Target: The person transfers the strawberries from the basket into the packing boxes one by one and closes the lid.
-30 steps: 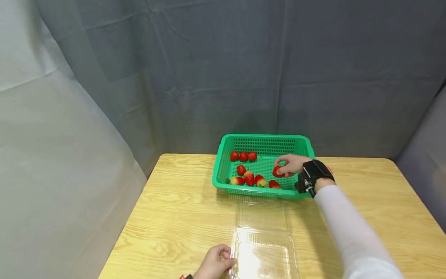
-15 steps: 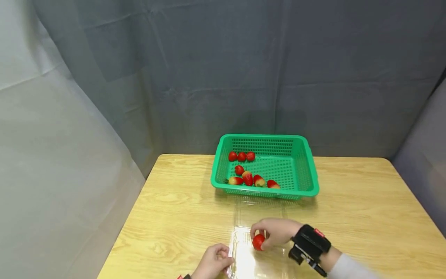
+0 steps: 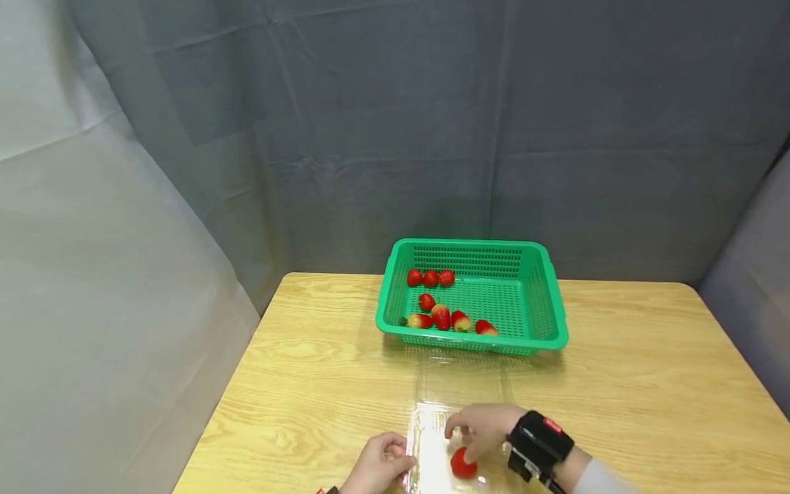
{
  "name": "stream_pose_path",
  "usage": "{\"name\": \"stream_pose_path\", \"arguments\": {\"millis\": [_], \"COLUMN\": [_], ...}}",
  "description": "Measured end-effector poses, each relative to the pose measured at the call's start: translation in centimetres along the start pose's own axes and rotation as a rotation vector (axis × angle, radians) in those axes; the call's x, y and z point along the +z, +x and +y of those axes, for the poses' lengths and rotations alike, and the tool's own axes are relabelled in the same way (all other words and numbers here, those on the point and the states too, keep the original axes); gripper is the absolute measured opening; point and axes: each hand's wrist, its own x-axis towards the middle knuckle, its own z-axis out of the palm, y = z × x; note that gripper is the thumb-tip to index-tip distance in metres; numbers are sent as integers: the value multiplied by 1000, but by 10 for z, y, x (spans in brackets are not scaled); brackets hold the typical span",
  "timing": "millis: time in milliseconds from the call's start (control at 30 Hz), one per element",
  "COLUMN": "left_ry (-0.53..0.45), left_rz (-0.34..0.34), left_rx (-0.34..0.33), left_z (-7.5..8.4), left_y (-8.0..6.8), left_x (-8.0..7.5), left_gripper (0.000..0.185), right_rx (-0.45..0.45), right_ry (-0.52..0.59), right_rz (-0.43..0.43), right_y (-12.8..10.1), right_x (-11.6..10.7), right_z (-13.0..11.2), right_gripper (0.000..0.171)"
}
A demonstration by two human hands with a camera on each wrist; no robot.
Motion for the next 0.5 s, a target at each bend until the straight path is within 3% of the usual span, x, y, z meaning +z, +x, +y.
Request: {"name": "stream_pose_path", "arguments": {"millis": [67, 167, 267, 367, 500], "left_ry": [12, 22, 26, 27, 20], "left_rz": [6, 4, 7, 7, 2], "left_rx": [0, 8, 14, 11, 2], "left_z": [0, -1, -2, -2, -2], "left_y": [0, 1, 1, 1, 0], "left_x": [1, 0, -2, -3, -4], "left_gripper": [15, 15, 15, 15, 16], "right_rx": [-13, -58, 34, 175, 354], "right_ry": [34, 47, -1, -77, -177], "right_rz": [45, 186, 296, 263, 110], "right_y": [-4, -5, 7, 23, 43], "right_x": [-35, -91, -134, -158, -165], "right_z": [-6, -6, 12, 37, 63], "right_gripper": [28, 32, 33, 35, 42]}}
